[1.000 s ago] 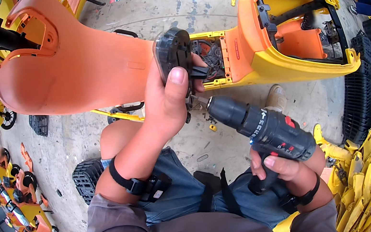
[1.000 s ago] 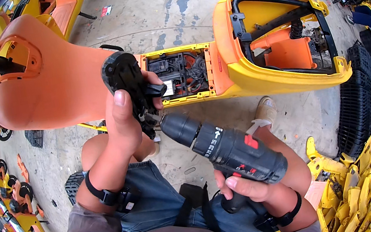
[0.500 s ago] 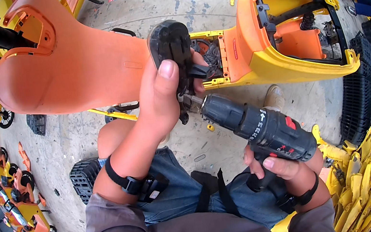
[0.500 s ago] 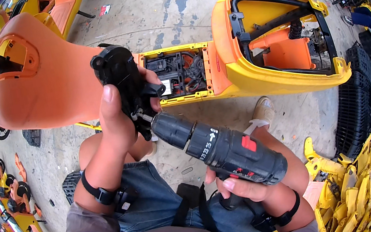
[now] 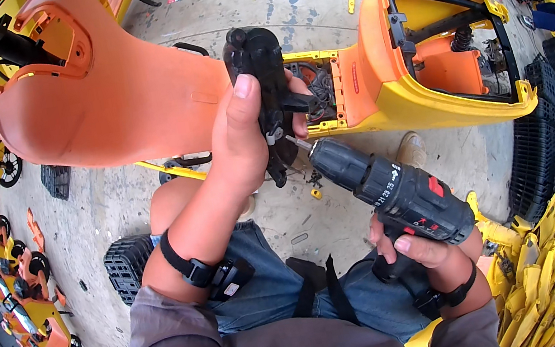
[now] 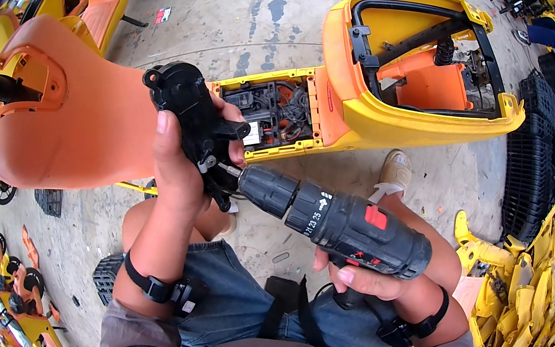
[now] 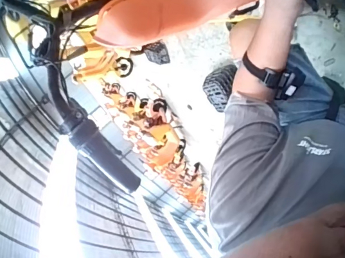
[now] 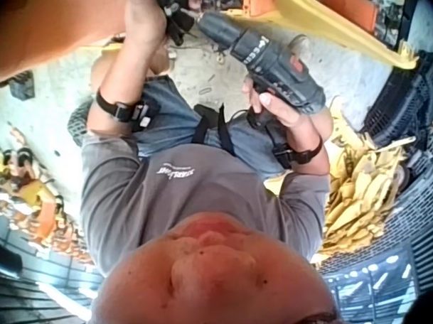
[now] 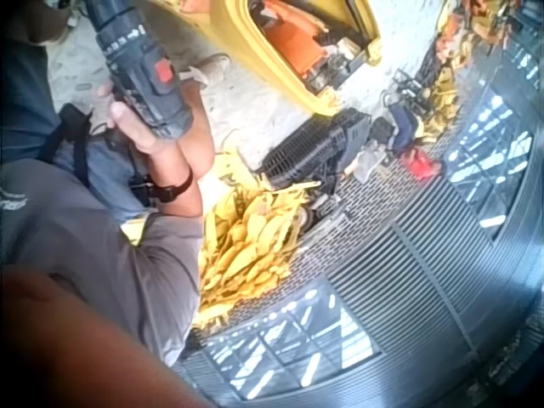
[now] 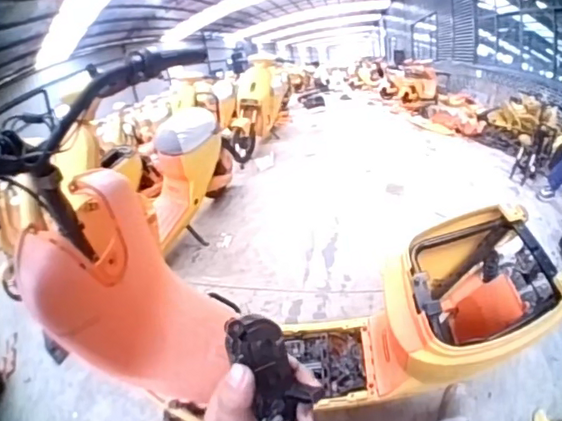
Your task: The person uses a power drill to remove and then re-attach screws on a black plastic component while working on a yellow motorcycle frame.
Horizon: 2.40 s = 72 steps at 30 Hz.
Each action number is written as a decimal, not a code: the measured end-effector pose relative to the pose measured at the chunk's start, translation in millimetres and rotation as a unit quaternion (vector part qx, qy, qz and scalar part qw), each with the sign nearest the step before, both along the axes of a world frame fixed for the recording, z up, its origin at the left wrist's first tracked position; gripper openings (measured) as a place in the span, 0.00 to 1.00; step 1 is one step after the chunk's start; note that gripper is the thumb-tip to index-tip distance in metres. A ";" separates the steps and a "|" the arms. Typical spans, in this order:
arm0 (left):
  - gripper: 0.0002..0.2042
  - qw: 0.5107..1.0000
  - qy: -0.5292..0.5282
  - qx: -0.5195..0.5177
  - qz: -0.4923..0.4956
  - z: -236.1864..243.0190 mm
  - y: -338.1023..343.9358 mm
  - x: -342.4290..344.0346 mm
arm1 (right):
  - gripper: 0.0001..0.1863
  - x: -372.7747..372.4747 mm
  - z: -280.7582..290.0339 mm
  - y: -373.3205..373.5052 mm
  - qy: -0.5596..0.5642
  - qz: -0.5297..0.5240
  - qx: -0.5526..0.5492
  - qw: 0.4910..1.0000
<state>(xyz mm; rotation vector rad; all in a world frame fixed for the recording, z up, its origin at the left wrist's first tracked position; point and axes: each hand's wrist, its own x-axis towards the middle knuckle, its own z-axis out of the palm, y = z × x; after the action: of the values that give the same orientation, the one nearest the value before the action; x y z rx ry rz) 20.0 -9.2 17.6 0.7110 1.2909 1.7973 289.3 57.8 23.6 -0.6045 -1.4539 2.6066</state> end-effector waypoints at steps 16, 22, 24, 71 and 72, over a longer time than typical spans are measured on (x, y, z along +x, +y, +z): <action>0.32 0.999 -0.002 -0.023 -0.025 2.8 -2.2 5.9 | 0.27 -1.3 -0.5 3.0 0.044 -0.004 0.016 0.999; 0.32 0.999 0.017 -0.027 -0.036 0.8 -2.1 5.6 | 0.25 0.5 -5.0 5.6 0.045 0.007 0.032 0.998; 0.33 0.997 0.061 -0.030 -0.039 1.9 -2.4 4.3 | 0.24 -0.4 -0.9 3.7 0.031 -0.011 0.022 0.999; 0.31 0.993 0.103 -0.058 -0.002 -2.3 -8.2 14.4 | 0.23 -0.8 5.1 -6.1 -0.051 -0.014 0.136 0.989; 0.31 0.994 0.098 -0.058 -0.002 -2.8 -8.4 14.6 | 0.17 -1.0 4.8 -3.9 -0.040 -0.015 0.130 0.991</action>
<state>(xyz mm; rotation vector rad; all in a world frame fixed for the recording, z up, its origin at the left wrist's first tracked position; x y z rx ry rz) 34.6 -17.6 14.8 0.8407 1.5083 1.6668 288.3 53.9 28.4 -0.6982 -1.7554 2.3409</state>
